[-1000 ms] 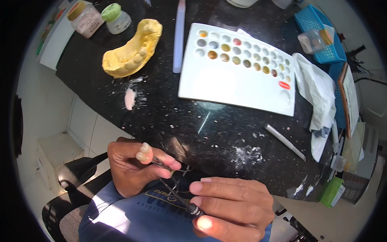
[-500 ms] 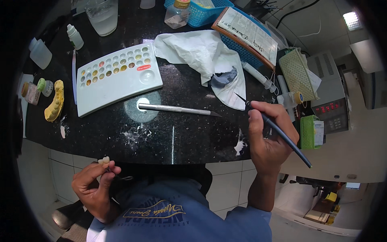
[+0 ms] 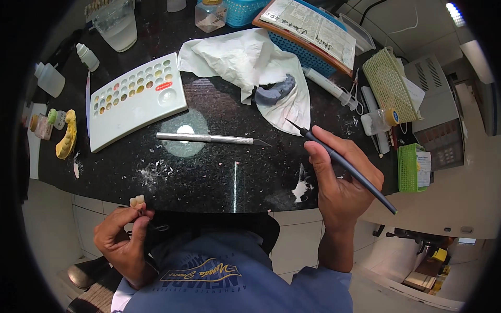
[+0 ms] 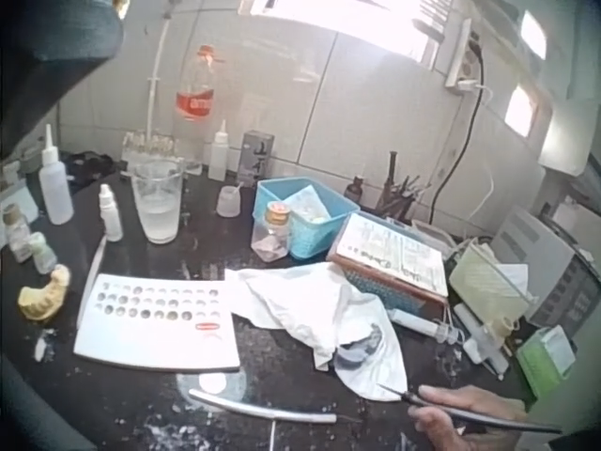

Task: Applying colored stains to a dental prosthesis using a fine brush to match natural tooth aesthetics.

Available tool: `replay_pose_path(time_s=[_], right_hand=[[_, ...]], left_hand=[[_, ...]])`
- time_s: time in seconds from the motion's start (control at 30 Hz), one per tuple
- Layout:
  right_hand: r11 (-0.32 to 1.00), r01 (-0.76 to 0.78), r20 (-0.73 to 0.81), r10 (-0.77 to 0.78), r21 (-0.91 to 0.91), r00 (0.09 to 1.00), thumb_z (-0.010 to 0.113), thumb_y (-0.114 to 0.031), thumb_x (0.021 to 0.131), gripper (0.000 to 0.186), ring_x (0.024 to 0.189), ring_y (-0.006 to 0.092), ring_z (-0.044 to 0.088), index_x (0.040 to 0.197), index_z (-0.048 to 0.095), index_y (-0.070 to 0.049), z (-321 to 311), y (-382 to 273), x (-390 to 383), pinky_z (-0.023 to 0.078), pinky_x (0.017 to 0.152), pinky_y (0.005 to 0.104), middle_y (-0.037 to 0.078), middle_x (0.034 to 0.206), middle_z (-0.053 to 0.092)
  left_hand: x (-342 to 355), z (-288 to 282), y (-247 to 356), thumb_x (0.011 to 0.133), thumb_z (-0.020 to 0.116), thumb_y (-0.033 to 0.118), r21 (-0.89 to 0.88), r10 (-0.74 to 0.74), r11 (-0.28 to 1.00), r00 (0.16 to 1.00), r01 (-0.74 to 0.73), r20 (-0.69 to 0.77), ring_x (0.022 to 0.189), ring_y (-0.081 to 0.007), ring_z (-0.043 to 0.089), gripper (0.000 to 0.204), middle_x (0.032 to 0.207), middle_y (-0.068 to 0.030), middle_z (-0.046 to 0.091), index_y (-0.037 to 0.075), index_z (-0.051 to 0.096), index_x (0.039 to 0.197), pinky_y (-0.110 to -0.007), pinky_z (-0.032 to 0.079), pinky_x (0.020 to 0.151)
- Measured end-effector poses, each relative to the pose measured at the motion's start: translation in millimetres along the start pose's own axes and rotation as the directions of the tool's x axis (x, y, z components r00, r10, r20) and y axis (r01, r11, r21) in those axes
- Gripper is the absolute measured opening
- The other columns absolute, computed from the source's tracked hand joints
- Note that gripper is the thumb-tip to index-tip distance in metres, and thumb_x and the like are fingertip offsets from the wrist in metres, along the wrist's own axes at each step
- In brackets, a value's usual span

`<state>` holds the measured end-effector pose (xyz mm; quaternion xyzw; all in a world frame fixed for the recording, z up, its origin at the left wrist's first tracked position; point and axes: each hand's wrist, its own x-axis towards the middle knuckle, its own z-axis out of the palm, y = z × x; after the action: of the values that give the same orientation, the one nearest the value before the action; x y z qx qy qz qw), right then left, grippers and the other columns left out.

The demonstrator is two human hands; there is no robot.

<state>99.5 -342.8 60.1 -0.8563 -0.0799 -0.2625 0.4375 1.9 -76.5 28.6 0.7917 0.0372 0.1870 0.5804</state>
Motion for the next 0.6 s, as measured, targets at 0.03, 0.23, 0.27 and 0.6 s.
replay_pose_path(time_s=[0.03, 0.23, 0.27, 0.6], right_hand=[[1.0, -0.002, 0.016, 0.001, 0.021, 1.0, 0.067, 0.003, 0.076, 0.012, 0.063, 0.0107, 0.06, 0.088, 0.066, 0.004, 1.9, 1.1, 0.1, 0.046, 0.056, 0.0187, 0.011, 0.072, 0.064], [0.958, 0.236, -0.325, -0.173, 0.165, 0.93, 0.055, -0.02, 0.088, 0.028, 0.06, 0.016, 0.055, 0.098, 0.057, 0.006, -19.5, -3.6, -20.1, 0.041, 0.046, 0.0202, 0.014, 0.082, 0.056], [0.939, 0.238, -0.271, -0.169, 0.247, 0.948, 0.053, -0.021, 0.089, 0.029, 0.061, 0.0172, 0.054, 0.102, 0.055, 0.005, -8.3, -9.4, -23.5, 0.041, 0.046, 0.0201, 0.014, 0.082, 0.054], [0.784, 0.266, 0.217, -0.449, 0.562, 0.867, 0.065, -0.014, 0.078, 0.025, 0.054, 0.017, 0.056, 0.095, 0.05, -0.002, 79.7, -69.0, -45.0, 0.047, 0.048, 0.0231, 0.008, 0.069, 0.053]], left_hand=[[0.4, -0.8, 0.9, 0.068, 0.066, -0.01, 0.019, -0.009, 1.0, 1.0, 0.009, -0.015, 0.071, -0.0202, 0.067, 0.019, 0.08, -0.0169, 0.068, -0.006, 0.066, 0.087, -0.025, 0.052, 0.065], [17.2, -3.5, 2.7, 0.066, 0.073, -0.003, 0.093, 0.129, 0.985, 0.979, -0.144, 0.156, 0.065, -0.0196, 0.067, 0.02, 0.076, -0.013, 0.068, -0.003, 0.067, 0.086, -0.023, 0.051, 0.056], [16.4, -4.1, 0.5, 0.066, 0.073, -0.003, 0.12, 0.103, 0.986, 0.987, -0.119, 0.127, 0.065, -0.0196, 0.067, 0.02, 0.076, -0.013, 0.068, -0.003, 0.067, 0.086, -0.023, 0.051, 0.056], [8.2, -11.0, -6.3, 0.064, 0.075, -0.002, 0.169, 0.192, 0.964, 0.977, -0.206, 0.092, 0.059, -0.018, 0.065, 0.024, 0.072, -0.0103, 0.067, -0.003, 0.066, 0.087, -0.023, 0.051, 0.052]])
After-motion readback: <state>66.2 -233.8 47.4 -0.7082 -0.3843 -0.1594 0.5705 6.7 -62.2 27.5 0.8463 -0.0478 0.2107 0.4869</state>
